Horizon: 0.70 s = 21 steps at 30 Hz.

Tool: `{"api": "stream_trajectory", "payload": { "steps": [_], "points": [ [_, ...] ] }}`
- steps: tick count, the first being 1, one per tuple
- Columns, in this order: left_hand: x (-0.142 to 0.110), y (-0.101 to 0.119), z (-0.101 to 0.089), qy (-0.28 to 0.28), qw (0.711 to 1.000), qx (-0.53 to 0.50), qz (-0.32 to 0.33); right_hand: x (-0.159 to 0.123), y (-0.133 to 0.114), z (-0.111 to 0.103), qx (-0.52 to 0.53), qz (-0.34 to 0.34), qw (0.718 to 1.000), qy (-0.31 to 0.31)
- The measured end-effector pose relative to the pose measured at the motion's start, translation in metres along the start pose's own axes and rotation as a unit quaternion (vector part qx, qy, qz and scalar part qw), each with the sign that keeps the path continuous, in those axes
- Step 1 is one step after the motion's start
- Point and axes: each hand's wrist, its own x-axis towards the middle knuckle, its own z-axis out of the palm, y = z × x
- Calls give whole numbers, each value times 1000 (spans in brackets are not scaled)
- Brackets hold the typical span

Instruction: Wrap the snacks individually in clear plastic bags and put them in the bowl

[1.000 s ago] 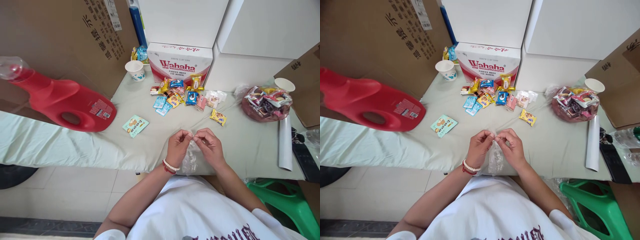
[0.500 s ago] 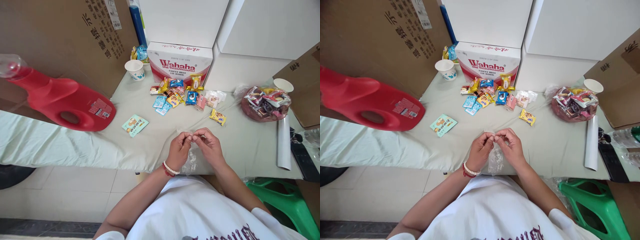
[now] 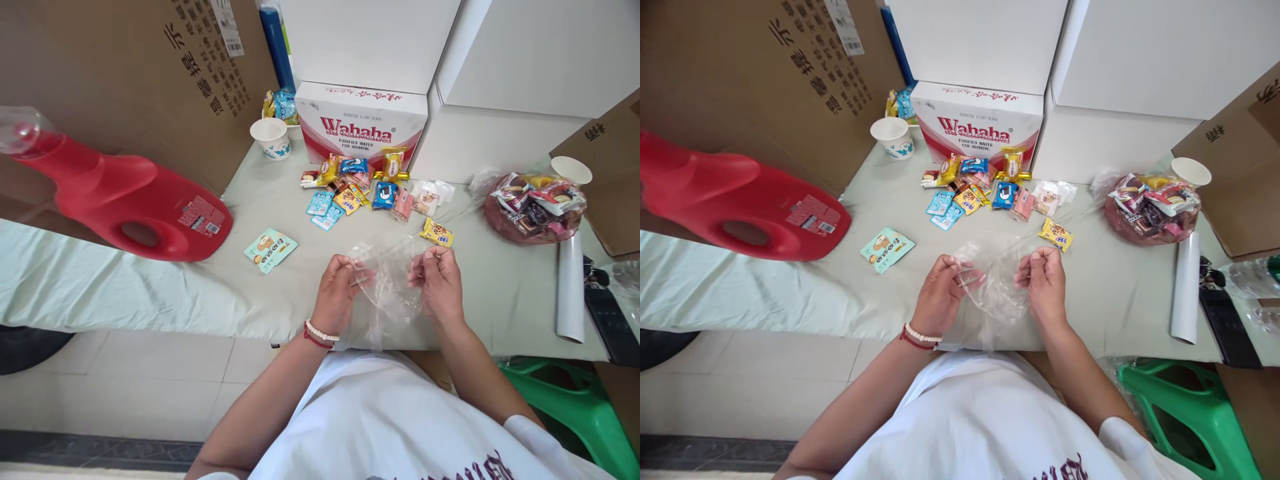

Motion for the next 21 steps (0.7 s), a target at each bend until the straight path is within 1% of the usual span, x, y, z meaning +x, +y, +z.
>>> {"api": "stream_trajectory", "payload": {
  "steps": [1, 2, 4, 5, 6, 8, 9, 10, 11, 12, 13, 14, 15, 16, 17, 18, 19, 20, 21],
  "points": [
    [4, 0, -4, 26, 999, -6, -20, 7, 1, -3, -28, 0, 1000, 7],
    [11, 0, -10, 54, 998, 11, -28, 16, 3, -6, -56, 2, 998, 7],
    [30, -1, -25, 103, 988, 115, -23, 39, 9, -13, -106, 12, 994, -6],
    [41, -1, -34, 117, 975, 187, -18, 52, 12, -16, -128, 19, 991, -14],
    [52, 0, -43, 135, 954, 267, -8, 65, 16, -18, -147, 26, 989, -18],
    [70, 5, -58, 177, 930, 322, 15, 89, 25, -21, -178, 37, 983, -14],
    [75, 9, -62, 208, 917, 338, 35, 98, 29, -21, -192, 40, 980, -7],
    [76, 12, -63, 243, 900, 355, 72, 105, 33, -21, -207, 38, 978, -1],
    [74, 15, -62, 272, 874, 383, 126, 109, 37, -20, -224, 31, 974, 2],
    [69, 16, -57, 285, 839, 422, 193, 112, 40, -18, -243, 20, 970, -1],
    [61, 16, -51, 269, 799, 468, 266, 114, 43, -17, -264, 6, 965, -8],
    [53, 14, -44, 212, 764, 516, 325, 114, 45, -15, -285, -7, 958, -18],
    [45, 11, -38, 122, 734, 563, 359, 114, 46, -14, -306, -19, 951, -30],
    [38, 7, -33, 19, 706, 605, 368, 114, 47, -14, -328, -29, 943, -41],
    [34, 3, -30, -82, 677, 638, 357, 115, 46, -15, -350, -39, 934, -49],
    [31, 0, -31, -168, 650, 662, 334, 116, 46, -16, -374, -49, 925, -53],
    [30, -2, -36, -233, 628, 676, 308, 119, 45, -19, -398, -61, 914, -52],
    [30, -2, -43, -279, 615, 681, 283, 122, 44, -23, -422, -74, 902, -49],
    [30, -1, -53, -306, 613, 679, 263, 125, 43, -27, -443, -87, 891, -45]
  ]
}}
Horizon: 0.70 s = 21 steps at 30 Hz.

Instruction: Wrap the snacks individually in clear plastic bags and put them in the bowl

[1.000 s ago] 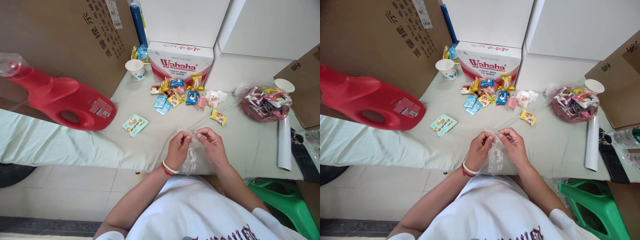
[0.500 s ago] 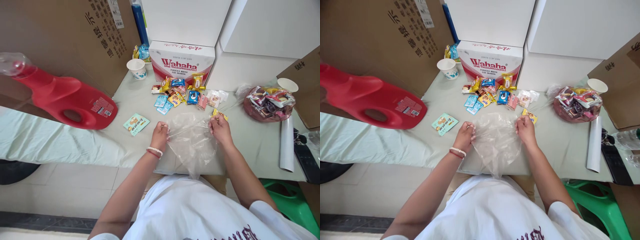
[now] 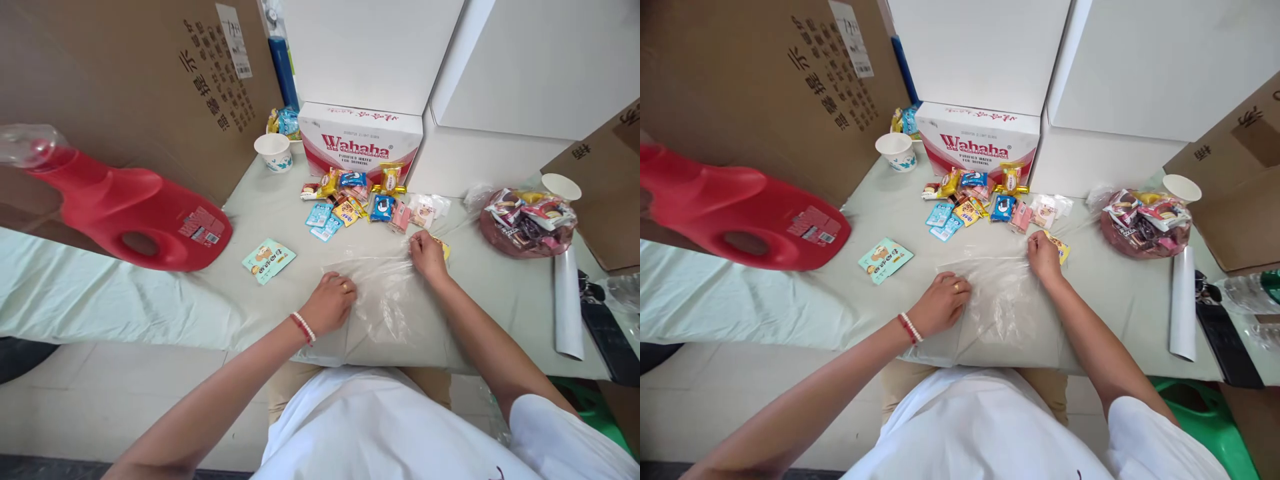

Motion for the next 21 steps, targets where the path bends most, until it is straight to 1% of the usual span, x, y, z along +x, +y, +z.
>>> {"api": "stream_trajectory", "payload": {
  "steps": [1, 3, 5, 7, 9, 10, 12, 13, 15, 18, 19, 21],
  "points": [
    [-8, -8, -1, -13, 1000, -19, 2, 3, 4, -3, -22, -9, 1000, 5],
    [-23, -22, -3, -6, 998, -67, -11, 8, 10, -9, -61, -23, 998, 8],
    [-33, -32, -4, 28, 992, -118, -47, 11, 11, -15, -113, -27, 993, -4],
    [-34, -36, 0, 75, 980, -150, -109, 15, 4, -22, -187, -25, 981, -35],
    [-27, -36, 7, 111, 968, -144, -176, 21, -11, -32, -263, -23, 962, -64],
    [-22, -35, 12, 118, 964, -127, -201, 25, -21, -36, -290, -27, 955, -63],
    [-12, -30, 19, 118, 963, -79, -230, 38, -45, -41, -312, -45, 949, -29],
    [-8, -27, 22, 116, 963, -55, -237, 46, -57, -39, -309, -55, 949, -10],
    [-5, -21, 26, 120, 964, -22, -238, 65, -79, -28, -296, -71, 953, 0],
    [-12, -12, 27, 132, 971, 7, -199, 93, -100, 4, -291, -71, 954, -28],
    [-16, -10, 26, 126, 976, 12, -180, 101, -104, 15, -294, -67, 953, -37],
    [-27, -7, 26, 96, 984, 14, -151, 111, -107, 32, -308, -57, 948, -52]
  ]
}}
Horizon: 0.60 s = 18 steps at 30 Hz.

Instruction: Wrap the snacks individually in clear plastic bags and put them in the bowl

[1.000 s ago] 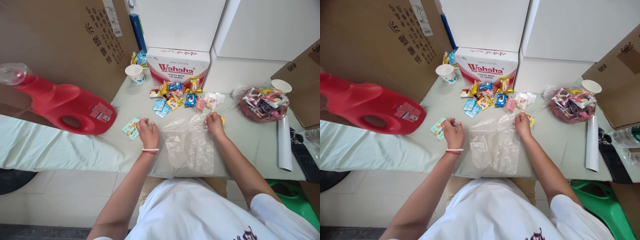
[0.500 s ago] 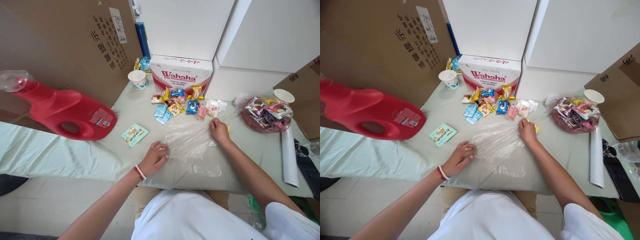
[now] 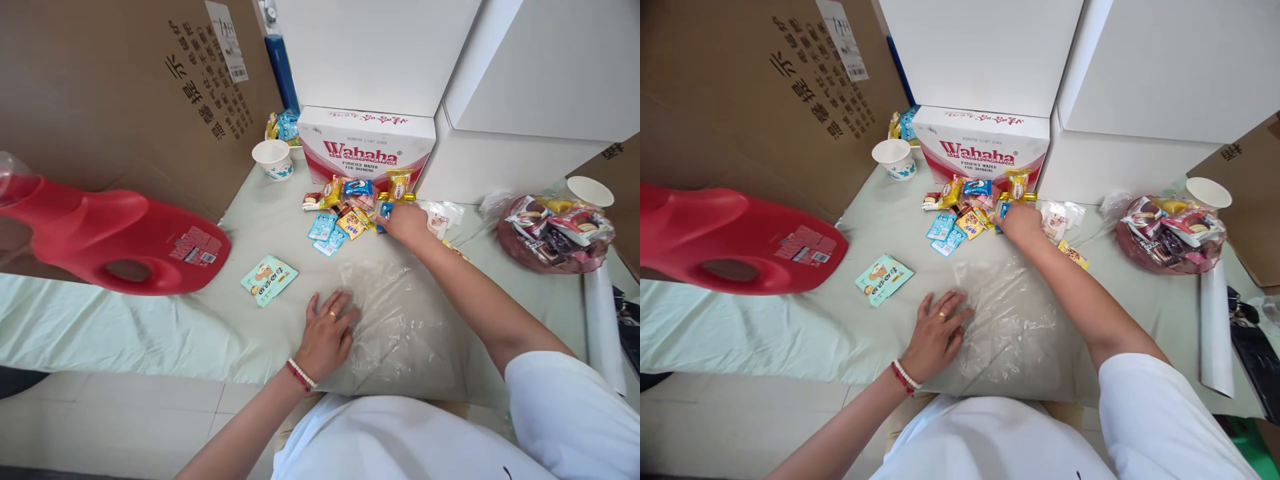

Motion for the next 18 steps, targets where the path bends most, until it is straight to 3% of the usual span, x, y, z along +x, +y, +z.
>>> {"api": "stream_trajectory", "payload": {
  "steps": [5, 13, 15, 18],
  "points": [
    [-23, -8, -3, -39, 999, 1, -10, 4, 1, 7, -35, -2, 999, -34],
    [-31, -16, 1, -31, 999, -13, -8, 0, 46, -13, 15, 26, 999, 11],
    [-31, -16, -1, -31, 999, -26, -4, -11, 53, -10, 33, -25, 999, 1],
    [-30, -16, 0, -16, 999, -36, -21, -41, 58, 1, 26, -160, 984, -77]
  ]
}}
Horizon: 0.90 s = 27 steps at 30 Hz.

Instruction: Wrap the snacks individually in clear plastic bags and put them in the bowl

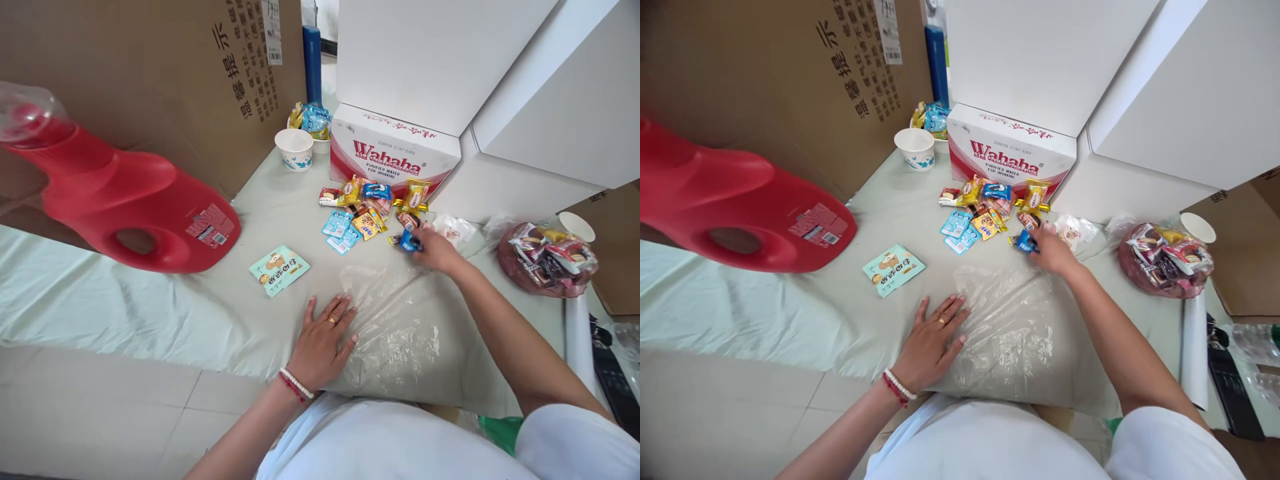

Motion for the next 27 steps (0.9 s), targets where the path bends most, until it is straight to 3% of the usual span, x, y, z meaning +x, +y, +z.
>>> {"api": "stream_trajectory", "payload": {
  "steps": [2, 4, 7, 11, 13, 16, 19, 21, 22, 24, 27],
  "points": [
    [1, 0, 2, 12, 1000, 1, -7, -17, -5, 9, 17, -53, 997, -51],
    [2, 0, 4, 19, 1000, 4, -4, -23, -9, 10, 76, -54, 994, -61],
    [2, -1, 5, 24, 1000, 12, 0, -5, -12, -2, 179, 20, 984, 11],
    [3, 0, 4, 25, 999, 22, -2, 56, -25, -25, 240, 133, 952, 137],
    [3, 0, 5, 29, 999, 30, 1, 88, -37, -34, 196, 132, 959, 154],
    [3, 0, 6, 38, 998, 40, 2, 131, -58, -45, 58, 7, 989, 134],
    [2, 0, 6, 34, 999, 42, 0, 160, -73, -51, -59, -75, 995, -8],
    [2, 1, 5, 28, 999, 38, 1, 170, -78, -53, -72, -59, 991, -93],
    [2, 1, 5, 26, 999, 35, 1, 172, -79, -53, -67, -46, 991, -106],
    [1, 0, 4, 21, 999, 29, 2, 167, -77, -52, -61, -32, 995, -76],
    [0, 0, 3, 11, 1000, 14, 2, 136, -70, -53, -56, -21, 998, 31]
  ]
}}
